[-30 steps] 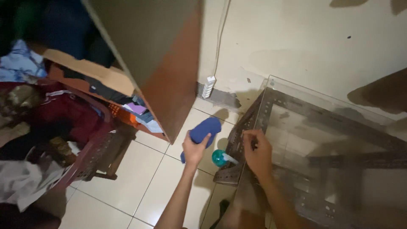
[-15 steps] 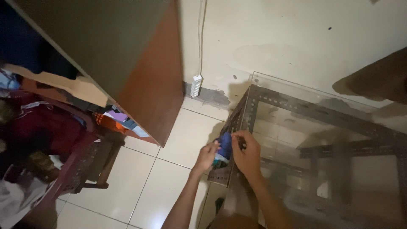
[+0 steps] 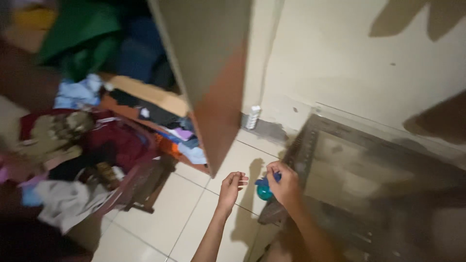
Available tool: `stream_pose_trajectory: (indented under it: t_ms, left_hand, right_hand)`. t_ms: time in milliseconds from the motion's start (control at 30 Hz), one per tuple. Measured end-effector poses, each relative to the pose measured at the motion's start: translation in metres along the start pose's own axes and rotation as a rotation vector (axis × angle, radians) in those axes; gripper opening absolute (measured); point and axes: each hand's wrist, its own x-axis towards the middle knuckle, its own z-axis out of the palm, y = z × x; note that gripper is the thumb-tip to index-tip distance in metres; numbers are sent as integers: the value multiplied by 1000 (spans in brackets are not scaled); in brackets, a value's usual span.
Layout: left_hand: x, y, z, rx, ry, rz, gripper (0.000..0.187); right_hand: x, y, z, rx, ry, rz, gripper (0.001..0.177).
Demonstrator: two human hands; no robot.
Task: The person wipes a glass table with a blue cloth and a spray bottle, then places a green cloth on the table and smooths it out.
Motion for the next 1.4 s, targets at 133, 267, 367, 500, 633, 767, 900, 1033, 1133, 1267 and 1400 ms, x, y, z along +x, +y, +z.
stream_pose_trajectory:
  t_ms: [133,267,367,500,633,767,900,1033,1133,1267,1400]
  left_hand:
    - [-10,19,-36,-89,66,58,38]
    - [-2,39,-72,-171,194,88,34]
    - [4,66,-102,-255,285,148,31]
    - [34,92,-154,-465,366,265,25]
    - [56,121,-203,-513,424,371,23]
    - [73,156,-242,-701,432,376,25]
    - [89,197,-265,-630,527,469,25]
    - [125,235,-273,-592,502,494,39]
    - [134,269,-267,-413,447,687,62]
    - [141,309,-261,-187,448,551,76]
    - [181,304,-269,8,616,418,72]
  right_hand:
    - [-6,-36,32,97,-97,50,6]
    - [3,-90,35,207,-255,106,8]
    - [9,-118,43,222,-276,100,8]
    - [22,-141,64,122,-284,-49,6]
    - [45,-178,88,235,-391,32,8]
    - [73,-219,127,357,-371,-62,9]
    - [110,-260,161,497,-446,-77,16]
    - [133,-280,189,460,-425,-106,17]
    - [141,-279,199,437,-430,-150,18]
    - [148,-266,207,443,-425,-135,17]
    - [150,-262,191,388,-458,-31,18]
